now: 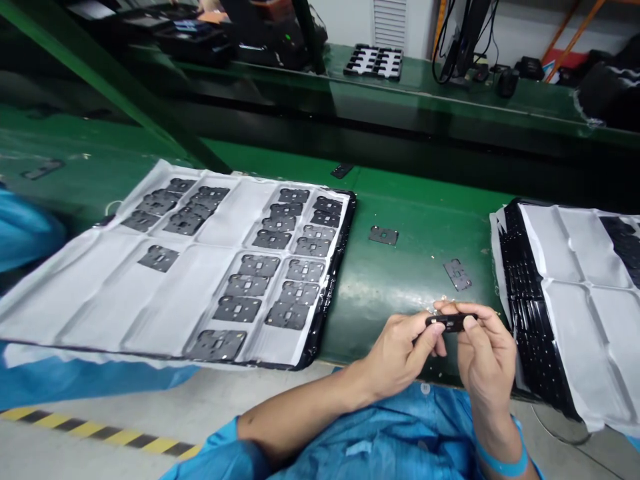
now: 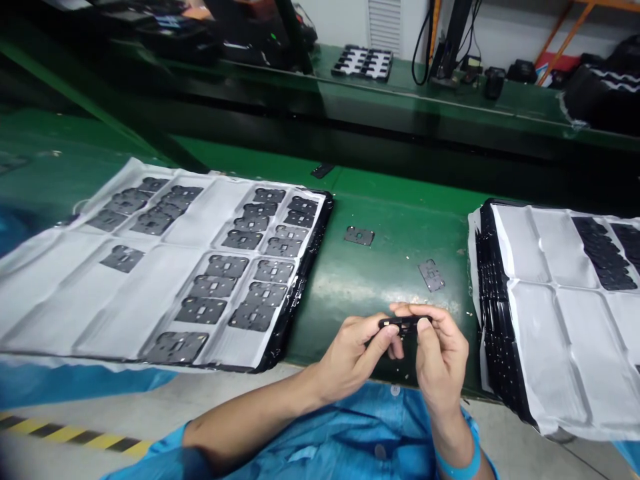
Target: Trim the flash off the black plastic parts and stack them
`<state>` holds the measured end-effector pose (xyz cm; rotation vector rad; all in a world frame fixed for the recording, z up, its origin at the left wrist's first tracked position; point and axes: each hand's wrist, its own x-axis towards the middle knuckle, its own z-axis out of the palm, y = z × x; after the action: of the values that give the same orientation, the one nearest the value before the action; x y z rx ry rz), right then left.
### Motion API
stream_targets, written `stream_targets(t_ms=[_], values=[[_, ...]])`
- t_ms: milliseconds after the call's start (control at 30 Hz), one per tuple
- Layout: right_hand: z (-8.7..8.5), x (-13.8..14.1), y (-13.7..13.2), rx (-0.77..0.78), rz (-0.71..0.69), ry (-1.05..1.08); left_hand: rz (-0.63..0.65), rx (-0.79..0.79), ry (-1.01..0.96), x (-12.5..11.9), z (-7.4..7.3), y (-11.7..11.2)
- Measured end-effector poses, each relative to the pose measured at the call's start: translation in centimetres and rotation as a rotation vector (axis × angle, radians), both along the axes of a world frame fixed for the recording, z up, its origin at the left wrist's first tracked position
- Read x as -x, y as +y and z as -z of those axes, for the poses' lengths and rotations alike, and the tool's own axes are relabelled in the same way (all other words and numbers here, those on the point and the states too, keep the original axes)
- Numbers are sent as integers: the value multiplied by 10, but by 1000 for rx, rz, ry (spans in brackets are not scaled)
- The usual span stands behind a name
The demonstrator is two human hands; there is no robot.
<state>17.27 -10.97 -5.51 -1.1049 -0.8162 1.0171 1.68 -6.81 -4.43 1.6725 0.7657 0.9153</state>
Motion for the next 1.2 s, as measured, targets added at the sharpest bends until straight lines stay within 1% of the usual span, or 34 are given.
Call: stream_targets(t_ms=[200, 400, 533, 733, 967, 1067, 1200], values=[[-3, 5, 5, -66, -9, -1, 18, 57, -40, 0, 1, -1], [0, 4, 5, -48, -32, -6, 6, 90, -32, 0, -1, 0], [-1, 2, 3, -20, -50, 5, 19, 73, -16, 0, -2, 0], [-1, 3, 6, -39, -52, -9, 14, 22, 8, 1, 2, -1], [-1, 3, 4, -19, -74, 21, 3, 67, -7, 3, 2, -3], [-3, 2, 4, -13, -84, 46, 8, 57, 2, 3, 2, -2], [-2, 3, 6, -22, -72, 27, 11, 39, -8, 3, 3, -1]])
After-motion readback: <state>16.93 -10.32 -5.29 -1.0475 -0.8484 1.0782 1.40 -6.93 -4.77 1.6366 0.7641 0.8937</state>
